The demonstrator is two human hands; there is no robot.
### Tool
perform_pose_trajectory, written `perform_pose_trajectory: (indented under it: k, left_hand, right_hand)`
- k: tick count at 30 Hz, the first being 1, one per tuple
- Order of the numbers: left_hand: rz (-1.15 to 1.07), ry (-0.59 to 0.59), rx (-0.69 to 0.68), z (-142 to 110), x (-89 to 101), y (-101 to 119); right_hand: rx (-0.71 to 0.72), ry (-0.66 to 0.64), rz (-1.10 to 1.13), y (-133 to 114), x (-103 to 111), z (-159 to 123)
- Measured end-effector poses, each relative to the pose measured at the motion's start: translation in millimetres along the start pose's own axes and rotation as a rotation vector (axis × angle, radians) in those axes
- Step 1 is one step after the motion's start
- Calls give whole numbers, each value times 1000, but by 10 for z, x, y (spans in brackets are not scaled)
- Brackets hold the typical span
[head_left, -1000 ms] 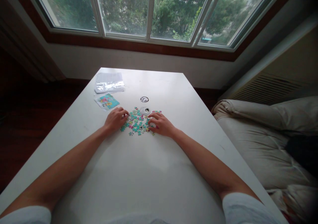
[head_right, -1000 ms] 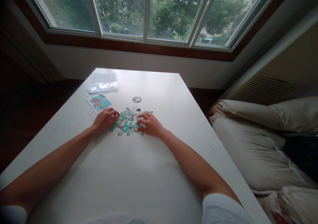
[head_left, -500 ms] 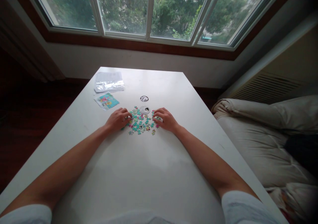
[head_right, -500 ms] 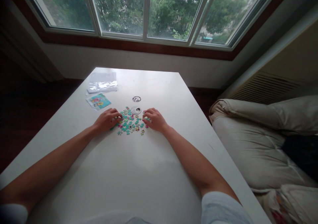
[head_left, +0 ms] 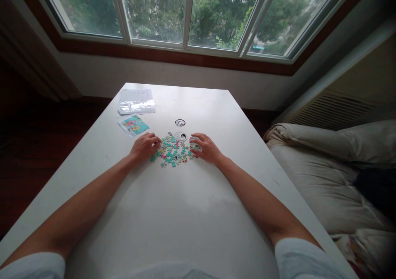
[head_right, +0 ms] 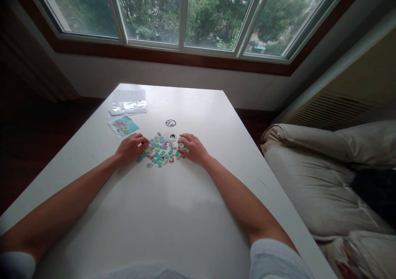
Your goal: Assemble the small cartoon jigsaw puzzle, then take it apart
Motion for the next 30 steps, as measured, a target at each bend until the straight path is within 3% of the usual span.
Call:
perform_pose_trajectory:
  k: [11,30]
  left_hand:
    - [13,35,97,-5,-3,-137]
    - [-10,38,156,-12,-13,-199]
  right_hand:
    - [-141,196,111,238,79,-13]
    - [-237,224,31,307,107,-19]
Point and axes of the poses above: each hand's wrist, its own z-axis towards the middle knuckle, its own x-axis out of the back of the hand, y = z × x, the point moved 6 cm from there along z, towards the middle knuckle, and after that the axes turned 4 degrees about y, right-handed, at the moved point
